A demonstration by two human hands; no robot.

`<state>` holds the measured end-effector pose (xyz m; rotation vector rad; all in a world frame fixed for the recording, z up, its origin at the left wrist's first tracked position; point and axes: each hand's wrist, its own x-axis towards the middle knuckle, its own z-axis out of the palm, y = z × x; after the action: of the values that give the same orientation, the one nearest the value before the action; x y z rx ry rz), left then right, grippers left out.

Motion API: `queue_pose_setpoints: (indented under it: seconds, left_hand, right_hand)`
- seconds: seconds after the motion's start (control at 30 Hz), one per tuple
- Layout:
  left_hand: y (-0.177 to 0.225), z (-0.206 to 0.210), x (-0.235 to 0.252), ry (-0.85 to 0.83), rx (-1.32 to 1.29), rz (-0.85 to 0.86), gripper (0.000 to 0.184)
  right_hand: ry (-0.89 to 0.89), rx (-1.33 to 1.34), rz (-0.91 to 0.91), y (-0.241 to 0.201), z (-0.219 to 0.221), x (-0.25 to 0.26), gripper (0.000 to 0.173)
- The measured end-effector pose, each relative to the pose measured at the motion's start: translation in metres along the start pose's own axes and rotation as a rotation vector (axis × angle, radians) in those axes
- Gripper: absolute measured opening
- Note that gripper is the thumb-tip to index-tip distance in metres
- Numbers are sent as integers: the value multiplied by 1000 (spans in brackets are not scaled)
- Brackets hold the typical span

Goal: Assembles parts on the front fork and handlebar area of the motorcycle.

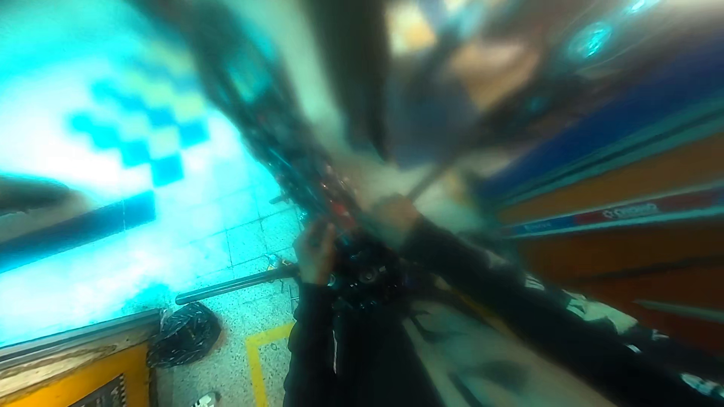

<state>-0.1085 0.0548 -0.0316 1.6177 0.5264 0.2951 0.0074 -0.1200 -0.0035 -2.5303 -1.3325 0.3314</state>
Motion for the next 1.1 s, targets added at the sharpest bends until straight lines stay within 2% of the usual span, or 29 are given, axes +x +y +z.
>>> queue_pose_setpoints:
  seconds: [0.13,0.3,0.43,0.7,0.77,0.83,0.9,0.97,1.1]
  left_hand:
    - [1,-3,2,-68,-71,1,22]
    - [3,-5,3,-99,-102,-20,22]
    - [5,-2,3,-63,-100,-42,22]
    - [5,1,3,3,-117,-116,21]
    - [5,1,3,15,-104,-114,22]
    - [4,2,4,21,-109,-119,23]
    - [5,2,4,21,-108,-131,22]
    - [7,2,4,17,-104,-137,22]
    - [6,2,4,9,-124,-117,23]
  right_hand:
    - [13,-92,75,-4,17,-1,47]
    - [22,-150,147,-16,21,-10,50]
    - [-100,-137,252,-36,-5,-17,46]
    - [-210,-160,367,-58,-21,-25,44]
    - [-146,-201,361,-57,-7,-26,44]
    - [16,-267,318,-48,19,-26,45]
    - [-38,-246,345,-56,9,-30,41]
    - [-181,-186,406,-70,-20,-33,38]
    - [-213,-161,444,-81,-30,-39,38]
